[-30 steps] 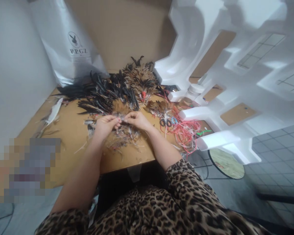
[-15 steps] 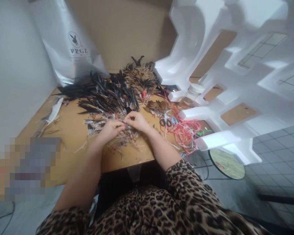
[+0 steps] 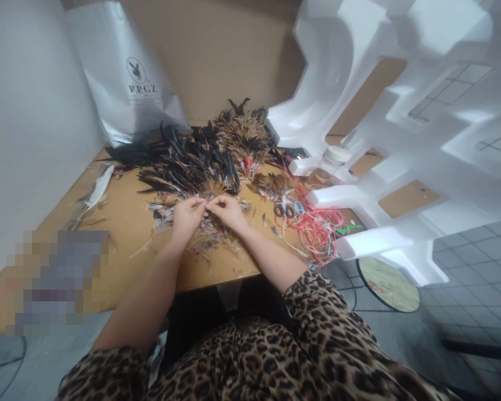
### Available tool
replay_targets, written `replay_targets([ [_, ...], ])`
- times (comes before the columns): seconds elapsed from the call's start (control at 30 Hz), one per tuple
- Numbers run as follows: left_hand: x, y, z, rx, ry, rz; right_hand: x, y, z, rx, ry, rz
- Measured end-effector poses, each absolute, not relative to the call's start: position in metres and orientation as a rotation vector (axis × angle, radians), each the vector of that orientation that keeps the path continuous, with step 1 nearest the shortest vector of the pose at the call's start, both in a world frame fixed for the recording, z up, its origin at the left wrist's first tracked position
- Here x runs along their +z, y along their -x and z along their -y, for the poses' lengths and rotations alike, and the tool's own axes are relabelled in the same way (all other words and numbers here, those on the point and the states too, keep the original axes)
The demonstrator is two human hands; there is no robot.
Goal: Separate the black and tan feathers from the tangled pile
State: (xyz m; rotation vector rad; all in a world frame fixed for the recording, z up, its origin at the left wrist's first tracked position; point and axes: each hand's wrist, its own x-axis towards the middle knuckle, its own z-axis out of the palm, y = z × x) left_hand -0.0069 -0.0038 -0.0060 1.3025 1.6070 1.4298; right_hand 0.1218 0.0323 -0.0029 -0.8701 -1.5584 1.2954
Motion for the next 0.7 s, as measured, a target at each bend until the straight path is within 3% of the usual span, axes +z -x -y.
replay_targets([
  [0.17,-0.01,0.003,0.007,1.489,-1.971,-1.801,-0.008,-0.117,-0.033,1.152,0.948,1.48],
  [0.3,-0.008,0.002,0.008,1.481,-2.18,-1.703,-0.004,-0.119,-0.032,1.141,0.96,1.421],
  [0.5,-0.003,0.0,0.011,1.467,-2.042,-1.481,0.009,-0.132,-0.037,1.142,0.926,1.432],
  [0.7,0.001,0.019,0.005,1.739,-1.474,-1.723,0.013,-0.184,-0.073,0.659,1.306,1.691],
])
